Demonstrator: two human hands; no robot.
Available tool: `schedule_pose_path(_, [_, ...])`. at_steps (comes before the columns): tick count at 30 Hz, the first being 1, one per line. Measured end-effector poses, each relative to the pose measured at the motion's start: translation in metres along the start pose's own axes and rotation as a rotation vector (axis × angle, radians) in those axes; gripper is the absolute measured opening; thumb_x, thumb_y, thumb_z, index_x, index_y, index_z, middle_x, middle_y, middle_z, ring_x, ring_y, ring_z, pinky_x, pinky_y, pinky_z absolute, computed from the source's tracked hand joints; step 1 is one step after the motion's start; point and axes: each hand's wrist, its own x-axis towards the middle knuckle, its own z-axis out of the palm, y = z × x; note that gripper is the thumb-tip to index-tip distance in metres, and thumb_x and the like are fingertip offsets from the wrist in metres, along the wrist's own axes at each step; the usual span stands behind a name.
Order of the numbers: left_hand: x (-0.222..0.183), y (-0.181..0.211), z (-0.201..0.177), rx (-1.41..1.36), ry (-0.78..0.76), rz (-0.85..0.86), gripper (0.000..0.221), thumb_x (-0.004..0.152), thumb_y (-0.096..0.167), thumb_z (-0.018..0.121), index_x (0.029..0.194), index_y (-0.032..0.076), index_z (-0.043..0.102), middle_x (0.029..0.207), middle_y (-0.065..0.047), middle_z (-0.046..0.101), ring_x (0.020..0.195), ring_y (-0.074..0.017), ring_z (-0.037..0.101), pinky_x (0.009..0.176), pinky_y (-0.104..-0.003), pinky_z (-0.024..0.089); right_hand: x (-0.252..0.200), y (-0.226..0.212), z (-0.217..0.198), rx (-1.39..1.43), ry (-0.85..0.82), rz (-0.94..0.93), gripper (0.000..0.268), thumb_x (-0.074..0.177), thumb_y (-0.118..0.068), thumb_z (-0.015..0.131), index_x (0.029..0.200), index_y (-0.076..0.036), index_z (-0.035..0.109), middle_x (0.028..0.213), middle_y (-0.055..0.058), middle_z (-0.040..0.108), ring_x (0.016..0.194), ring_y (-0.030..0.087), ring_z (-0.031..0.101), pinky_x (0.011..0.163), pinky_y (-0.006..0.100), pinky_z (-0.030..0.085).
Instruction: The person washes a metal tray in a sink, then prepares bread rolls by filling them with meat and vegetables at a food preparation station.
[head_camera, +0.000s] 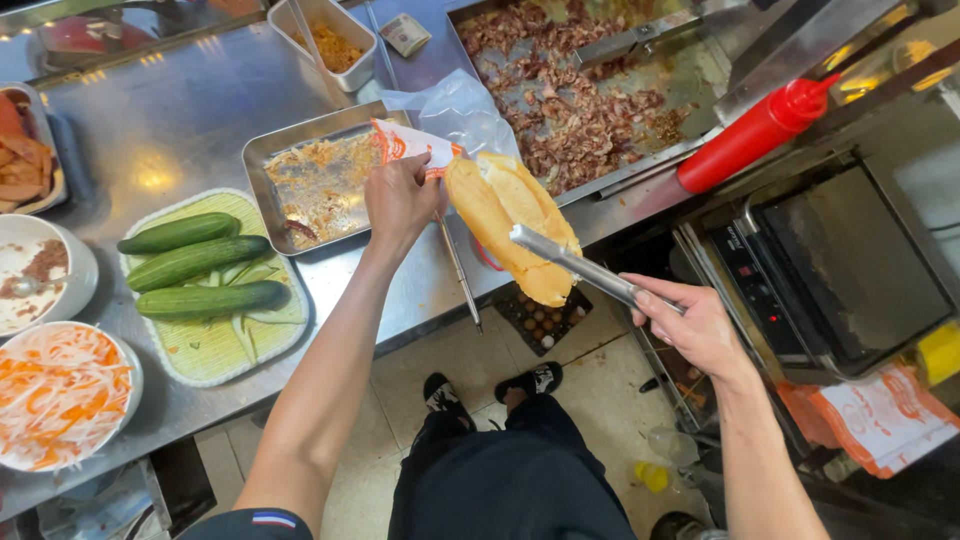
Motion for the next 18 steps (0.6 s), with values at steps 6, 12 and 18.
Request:
schedule_pose_path(6, [0.000,0.000,0.023,0.165,-0.070,0.035,0.019,0.083,0.018,0.074,0.075,0.000,0.075,0.083,-0.019,0.073,0.066,-0.0355,0.070,0.062,-0.046,0.055,-0.026,-0.041,0.005,-0.450,0.102,-0.008,0.039,0.092,-0.024,0.069,0.130,-0.015,0.073,0.069,-0.002,0.069,0.053,0.004,0.047,0.046,0.024,0.040])
schedule_pose_path(12, [-0.015,0.016,0.045,0.258,-0.076,0.285,0.019,0.085,0.019,0.073,0.081,0.001,0.076,0.116,-0.017,0.074,0.083,-0.0346,0.073,0.070,-0.046,0.060,-0.013,-0.062,0.009,-0.510,0.099,-0.095,0.037,0.093,-0.027,0.069,0.127,-0.013,0.074,0.069,-0.001,0.070,0.059,0.006,0.053,0.054,0.026,0.046])
schedule_pose_path(18, [-0.031,0.059,0.058,0.348,-0.133,0.336,0.024,0.087,0.023,0.074,0.093,-0.001,0.075,0.125,-0.017,0.070,0.098,-0.0351,0.072,0.087,-0.047,0.057,0.031,-0.055,0.018,-0.508,0.102,-0.168,0.035,0.096,-0.028,0.069,0.125,-0.010,0.074,0.069,0.002,0.071,0.063,0.008,0.060,0.061,0.026,0.049])
